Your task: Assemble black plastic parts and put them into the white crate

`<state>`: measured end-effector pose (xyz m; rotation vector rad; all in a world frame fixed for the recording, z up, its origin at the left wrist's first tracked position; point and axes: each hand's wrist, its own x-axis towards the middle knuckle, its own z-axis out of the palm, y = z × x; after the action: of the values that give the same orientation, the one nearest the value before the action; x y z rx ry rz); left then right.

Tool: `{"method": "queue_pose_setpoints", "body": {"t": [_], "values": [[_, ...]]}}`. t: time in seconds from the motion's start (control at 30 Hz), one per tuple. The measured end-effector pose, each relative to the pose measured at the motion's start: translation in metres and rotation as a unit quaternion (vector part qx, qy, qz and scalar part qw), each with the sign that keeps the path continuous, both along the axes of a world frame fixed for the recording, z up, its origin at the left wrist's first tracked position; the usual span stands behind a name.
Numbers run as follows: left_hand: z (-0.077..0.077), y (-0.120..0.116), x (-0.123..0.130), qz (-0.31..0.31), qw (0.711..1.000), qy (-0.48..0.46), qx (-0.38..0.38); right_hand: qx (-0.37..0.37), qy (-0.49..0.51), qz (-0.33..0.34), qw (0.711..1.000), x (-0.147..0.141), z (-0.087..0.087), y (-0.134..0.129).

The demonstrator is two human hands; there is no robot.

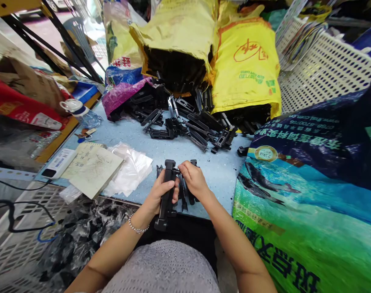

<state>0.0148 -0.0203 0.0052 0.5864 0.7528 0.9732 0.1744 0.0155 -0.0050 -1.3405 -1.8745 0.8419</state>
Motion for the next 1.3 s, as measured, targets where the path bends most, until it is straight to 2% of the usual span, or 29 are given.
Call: {"method": "queue_pose_setpoints", "body": {"t": [0.2,0.3,0.37,0.4,0.5,0.57,0.67,0.73,0.8,0.87,0.93,1.0,1.03,1.07,1.1,1.13,1.17,1.23,1.27,1.3], "values": [[-0.001,0.011,-0.011,0.082,0.995,0.04,-0.031,-0.027,-0.043,0.093,0.994,-0.011,0.001,-0.059],[-0.004,0.012,-0.015,0.11,0.992,0.067,0.016,-0.107,-0.004,0.082,0.991,-0.02,-0.006,-0.078],[-0.008,0.013,-0.025,0.123,0.986,0.107,0.037,-0.144,0.013,0.06,0.988,-0.018,-0.011,-0.077],[-0.011,0.015,-0.033,0.123,0.983,0.133,0.033,-0.137,0.001,0.049,0.989,-0.014,-0.014,-0.073],[-0.031,0.021,-0.058,0.122,0.97,0.21,-0.005,-0.03,-0.106,-0.003,0.994,0.005,-0.023,-0.056],[-0.051,0.026,-0.067,0.135,0.965,0.222,-0.036,0.028,-0.186,-0.013,0.982,0.017,-0.032,-0.047],[-0.078,0.029,-0.061,0.155,0.968,0.167,-0.103,0.039,-0.262,-0.013,0.964,0.034,-0.044,-0.042],[-0.087,0.028,-0.046,0.166,0.97,0.12,-0.129,0.04,-0.272,-0.04,0.961,0.042,-0.044,-0.047],[-0.084,0.023,-0.027,0.175,0.973,0.081,-0.126,0.05,-0.237,-0.085,0.967,0.041,-0.038,-0.054],[-0.073,0.013,-0.007,0.188,0.976,0.045,-0.103,0.027,-0.155,-0.103,0.982,0.029,-0.028,-0.063],[-0.059,0.004,0.007,0.198,0.977,0.026,-0.07,-0.063,-0.047,-0.07,0.994,0.009,-0.021,-0.07],[-0.048,-0.001,0.003,0.185,0.981,0.058,-0.006,-0.183,0.056,-0.024,0.981,-0.01,-0.02,-0.073],[-0.046,-0.001,-0.007,0.164,0.98,0.105,0.04,-0.232,0.099,-0.013,0.968,-0.017,-0.021,-0.073],[-0.045,0.001,-0.023,0.141,0.97,0.175,0.089,-0.27,0.137,-0.011,0.953,-0.022,-0.023,-0.072],[-0.046,0.004,-0.043,0.129,0.946,0.265,0.132,-0.298,0.17,-0.013,0.939,-0.025,-0.026,-0.07],[-0.05,0.008,-0.065,0.128,0.907,0.369,0.159,-0.321,0.201,-0.014,0.925,-0.026,-0.027,-0.068],[-0.055,0.013,-0.086,0.141,0.852,0.476,0.166,-0.34,0.229,-0.014,0.912,-0.027,-0.029,-0.065],[-0.067,0.023,-0.114,0.172,0.725,0.652,0.141,-0.372,0.274,-0.016,0.887,-0.031,-0.03,-0.058],[-0.074,0.027,-0.119,0.173,0.675,0.705,0.13,-0.384,0.294,-0.019,0.875,-0.034,-0.029,-0.056],[-0.079,0.029,-0.117,0.16,0.647,0.734,0.131,-0.394,0.313,-0.024,0.864,-0.039,-0.029,-0.053]]}}
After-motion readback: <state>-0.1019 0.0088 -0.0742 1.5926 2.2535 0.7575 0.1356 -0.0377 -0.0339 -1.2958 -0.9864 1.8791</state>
